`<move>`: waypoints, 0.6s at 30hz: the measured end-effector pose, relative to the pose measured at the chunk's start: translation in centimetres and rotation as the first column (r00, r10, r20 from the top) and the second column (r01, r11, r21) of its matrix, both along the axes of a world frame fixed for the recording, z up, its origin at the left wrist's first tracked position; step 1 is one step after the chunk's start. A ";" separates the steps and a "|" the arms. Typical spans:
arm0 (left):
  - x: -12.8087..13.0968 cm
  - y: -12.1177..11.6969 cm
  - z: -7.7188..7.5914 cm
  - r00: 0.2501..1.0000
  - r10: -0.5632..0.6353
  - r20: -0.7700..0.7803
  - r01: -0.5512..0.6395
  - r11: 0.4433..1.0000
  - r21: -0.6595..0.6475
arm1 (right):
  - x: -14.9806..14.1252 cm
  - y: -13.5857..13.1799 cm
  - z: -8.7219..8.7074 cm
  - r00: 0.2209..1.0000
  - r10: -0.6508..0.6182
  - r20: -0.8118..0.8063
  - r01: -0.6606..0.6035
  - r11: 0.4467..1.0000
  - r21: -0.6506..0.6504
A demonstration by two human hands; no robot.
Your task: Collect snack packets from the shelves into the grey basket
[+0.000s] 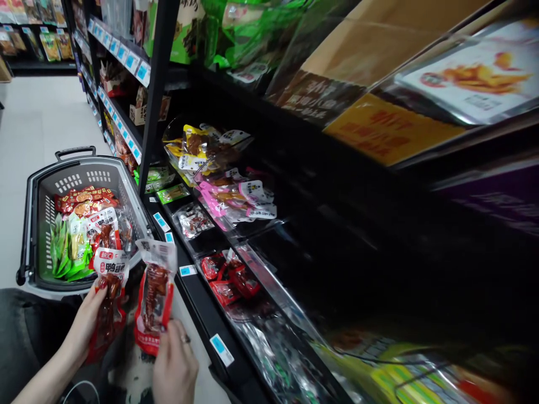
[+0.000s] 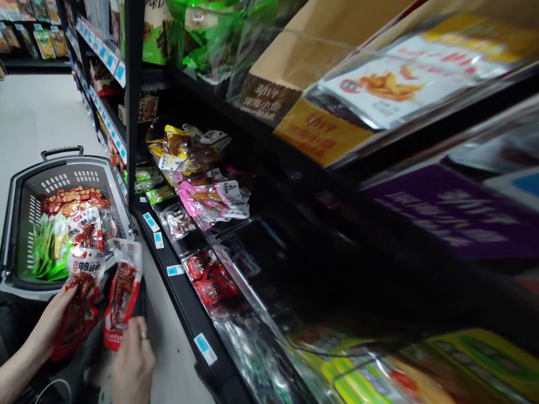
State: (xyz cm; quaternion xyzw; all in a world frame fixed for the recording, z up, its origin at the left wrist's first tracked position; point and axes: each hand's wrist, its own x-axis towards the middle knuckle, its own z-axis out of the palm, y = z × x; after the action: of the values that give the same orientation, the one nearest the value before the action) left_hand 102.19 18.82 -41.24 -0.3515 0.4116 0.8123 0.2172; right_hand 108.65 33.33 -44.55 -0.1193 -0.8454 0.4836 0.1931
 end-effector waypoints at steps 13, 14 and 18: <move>0.3 -1.7 0.2 0.995 -0.021 0.094 0.026 0.998 -0.059 | -1.6 -5.3 2.6 0.713 0.673 -0.199 -0.483 0.676 0.556; 0.0 -2.2 0.2 0.997 -0.006 0.072 0.013 0.996 -0.091 | -2.3 -3.1 2.2 0.706 0.688 -0.169 -0.564 0.691 0.452; -0.9 -4.5 0.4 1.000 -0.009 -0.013 0.004 0.956 -0.293 | -6.6 8.8 -1.2 0.978 -0.042 0.204 -0.025 0.948 0.317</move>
State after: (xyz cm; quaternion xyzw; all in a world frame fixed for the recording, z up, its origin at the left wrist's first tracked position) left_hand 101.27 14.36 -40.80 -0.3726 0.5301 0.7441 0.1626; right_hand 102.06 42.13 -45.79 -0.1402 -0.9272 0.3252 0.1223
